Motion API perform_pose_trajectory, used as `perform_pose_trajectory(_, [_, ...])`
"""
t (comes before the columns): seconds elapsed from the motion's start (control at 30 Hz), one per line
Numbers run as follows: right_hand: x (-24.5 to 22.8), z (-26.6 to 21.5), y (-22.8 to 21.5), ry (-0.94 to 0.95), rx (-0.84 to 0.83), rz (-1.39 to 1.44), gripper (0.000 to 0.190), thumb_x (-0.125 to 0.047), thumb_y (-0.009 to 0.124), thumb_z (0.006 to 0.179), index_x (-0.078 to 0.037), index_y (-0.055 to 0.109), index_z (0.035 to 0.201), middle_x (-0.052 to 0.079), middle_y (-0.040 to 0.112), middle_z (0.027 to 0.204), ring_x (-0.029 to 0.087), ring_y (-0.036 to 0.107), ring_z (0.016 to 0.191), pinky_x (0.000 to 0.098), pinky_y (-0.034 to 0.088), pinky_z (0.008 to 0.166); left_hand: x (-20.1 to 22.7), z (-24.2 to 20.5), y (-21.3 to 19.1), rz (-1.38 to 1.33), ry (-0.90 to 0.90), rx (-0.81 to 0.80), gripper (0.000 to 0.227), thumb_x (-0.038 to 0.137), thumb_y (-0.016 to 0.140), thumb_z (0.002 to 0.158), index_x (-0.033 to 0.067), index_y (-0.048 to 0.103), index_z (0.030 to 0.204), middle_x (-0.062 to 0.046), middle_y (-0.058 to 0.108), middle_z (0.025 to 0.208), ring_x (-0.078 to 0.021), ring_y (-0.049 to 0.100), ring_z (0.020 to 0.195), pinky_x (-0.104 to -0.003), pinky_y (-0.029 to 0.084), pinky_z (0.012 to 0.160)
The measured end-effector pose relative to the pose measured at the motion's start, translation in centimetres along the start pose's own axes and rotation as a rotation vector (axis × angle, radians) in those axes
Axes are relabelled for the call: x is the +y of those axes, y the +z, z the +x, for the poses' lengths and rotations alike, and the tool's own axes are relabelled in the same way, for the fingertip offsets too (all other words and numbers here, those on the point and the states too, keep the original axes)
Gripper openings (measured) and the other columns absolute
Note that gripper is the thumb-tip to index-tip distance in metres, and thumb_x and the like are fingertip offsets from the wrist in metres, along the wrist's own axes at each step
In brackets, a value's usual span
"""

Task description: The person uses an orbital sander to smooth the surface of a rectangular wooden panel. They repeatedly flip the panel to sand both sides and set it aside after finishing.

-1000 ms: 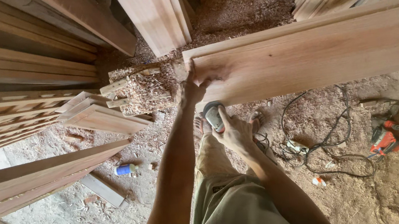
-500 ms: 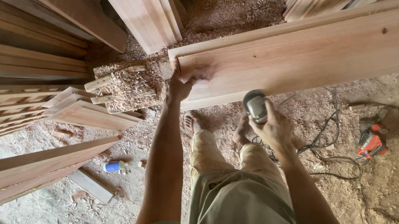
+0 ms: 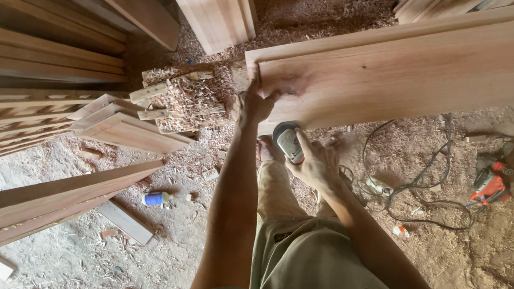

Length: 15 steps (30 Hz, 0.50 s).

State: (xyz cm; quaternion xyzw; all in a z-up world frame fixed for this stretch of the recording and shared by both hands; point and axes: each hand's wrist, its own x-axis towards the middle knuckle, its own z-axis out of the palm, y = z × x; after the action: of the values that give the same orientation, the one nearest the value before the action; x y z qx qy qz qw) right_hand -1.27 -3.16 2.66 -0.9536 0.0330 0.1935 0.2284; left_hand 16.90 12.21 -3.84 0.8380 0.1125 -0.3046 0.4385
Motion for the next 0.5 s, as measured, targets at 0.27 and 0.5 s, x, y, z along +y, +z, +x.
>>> perform_pose_trajectory(0.27, [-4.6,1.1,1.0,-0.08,0.024,-0.031,0.087,-0.05,0.079,0.084,-0.015,0.041,0.154,0.024,0.074,0.093,0.029,0.073,0.068,0.0543,0.056,0.064,-1.1,0.8,0.2,0.022,-0.041,-0.026,0.089,0.043,0.079,0.086,0.0139,0.037,0.159,-0.013,0.067,0.139,-0.026,0.074,0.108,-0.043,0.058,0.099])
perform_pose_trajectory(0.5, [-6.4,-0.4,1.4,-0.202,0.029,-0.118,0.094,-0.055,0.079,0.078,-0.015,0.039,0.153,0.023,0.073,0.092,0.031,0.074,0.067,0.071,0.053,0.069,-2.1,1.7,1.3,-0.036,0.129,0.012,0.099,0.04,0.08,0.09,0.0147,0.019,0.164,-0.017,0.058,0.15,-0.0353,0.053,0.137,-0.051,0.041,0.114])
